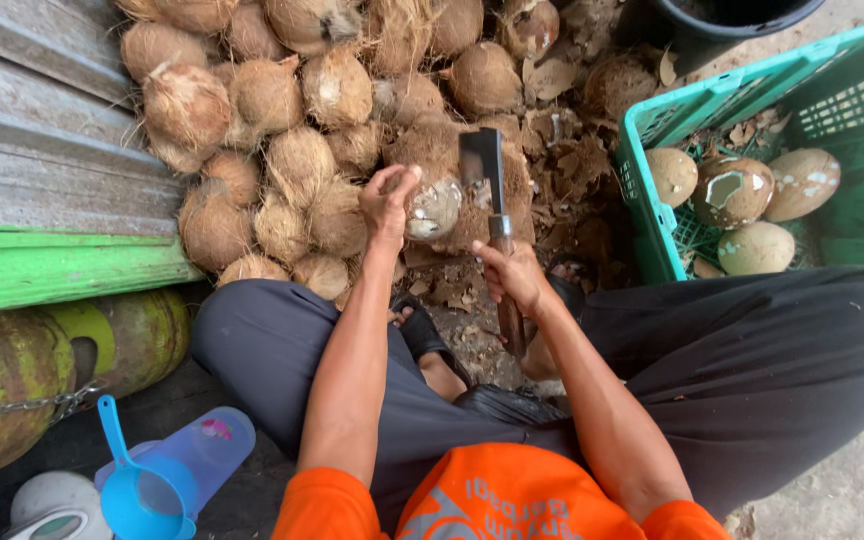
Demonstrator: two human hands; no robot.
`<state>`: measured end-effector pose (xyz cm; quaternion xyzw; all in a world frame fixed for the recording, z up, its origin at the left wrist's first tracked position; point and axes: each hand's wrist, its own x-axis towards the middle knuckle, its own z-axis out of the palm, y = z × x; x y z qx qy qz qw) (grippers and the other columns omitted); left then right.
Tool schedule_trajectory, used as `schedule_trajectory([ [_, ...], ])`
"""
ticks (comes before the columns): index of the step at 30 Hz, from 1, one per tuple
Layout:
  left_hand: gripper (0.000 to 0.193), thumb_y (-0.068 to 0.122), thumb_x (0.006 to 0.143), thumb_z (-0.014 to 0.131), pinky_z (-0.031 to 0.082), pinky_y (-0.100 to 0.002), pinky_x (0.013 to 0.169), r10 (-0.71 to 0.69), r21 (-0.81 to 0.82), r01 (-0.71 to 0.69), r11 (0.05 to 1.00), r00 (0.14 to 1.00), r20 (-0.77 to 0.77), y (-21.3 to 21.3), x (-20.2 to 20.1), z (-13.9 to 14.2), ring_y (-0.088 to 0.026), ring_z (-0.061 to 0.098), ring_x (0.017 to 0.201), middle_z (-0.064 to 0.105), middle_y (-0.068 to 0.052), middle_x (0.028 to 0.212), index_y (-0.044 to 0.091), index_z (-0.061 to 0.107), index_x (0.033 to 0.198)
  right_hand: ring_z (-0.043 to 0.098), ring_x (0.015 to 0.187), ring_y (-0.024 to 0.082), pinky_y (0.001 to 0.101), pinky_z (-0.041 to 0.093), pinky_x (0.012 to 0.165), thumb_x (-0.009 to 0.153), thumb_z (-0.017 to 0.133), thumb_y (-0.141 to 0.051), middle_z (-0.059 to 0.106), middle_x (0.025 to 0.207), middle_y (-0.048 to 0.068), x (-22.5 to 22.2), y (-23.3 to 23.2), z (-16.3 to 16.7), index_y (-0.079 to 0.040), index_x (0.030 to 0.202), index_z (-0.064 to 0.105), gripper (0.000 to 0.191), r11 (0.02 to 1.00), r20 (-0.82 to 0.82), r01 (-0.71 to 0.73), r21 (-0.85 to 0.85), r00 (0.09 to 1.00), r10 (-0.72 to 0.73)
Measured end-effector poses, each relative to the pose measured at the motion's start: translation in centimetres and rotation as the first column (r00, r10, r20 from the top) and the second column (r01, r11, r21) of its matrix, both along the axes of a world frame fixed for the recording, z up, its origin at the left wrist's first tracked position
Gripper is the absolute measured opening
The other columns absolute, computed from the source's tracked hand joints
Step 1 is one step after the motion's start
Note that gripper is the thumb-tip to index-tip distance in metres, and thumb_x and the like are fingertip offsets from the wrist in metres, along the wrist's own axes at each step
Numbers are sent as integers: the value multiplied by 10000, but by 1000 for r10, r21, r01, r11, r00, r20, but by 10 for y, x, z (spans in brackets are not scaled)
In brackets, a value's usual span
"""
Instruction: The person sits on the ground and uses a cleaver to chop the fibrous husk off coconuts one at a time, rotating each coconut between strikes, then tosses the husked coconut into a green plastic crate beside them.
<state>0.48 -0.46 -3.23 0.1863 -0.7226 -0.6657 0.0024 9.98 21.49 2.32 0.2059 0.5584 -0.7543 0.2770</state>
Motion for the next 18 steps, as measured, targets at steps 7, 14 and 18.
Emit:
schedule_trajectory([
  [7,663,621,891,539,547,-419,912,-77,-402,125,907,988,134,17,-3,-5,-282,619,1225,610,-135,1427,145,664,1335,471,428,104,293,381,401,960,709,-299,524,508,19,-3,-1,2,-161,747,581,284,790,-316,-64,609,894,317],
  [14,583,652,897,536,550,-373,660,29,-552,71,831,985,170,28,-7,-6,-219,708,875,749,-74,1158,190,729,1195,475,444,91,305,375,390,1003,678,-340,531,555,13,4,10,0,-110,675,532,426,935,-422,153,320,907,-4],
  [18,512,601,876,584,542,-377,577,46,-548,47,835,987,154,25,-8,-3,-212,705,777,731,-72,1113,181,750,1117,456,476,97,303,369,441,979,702,-296,528,557,22,5,2,-3,-78,666,530,418,820,-205,-49,570,958,200],
])
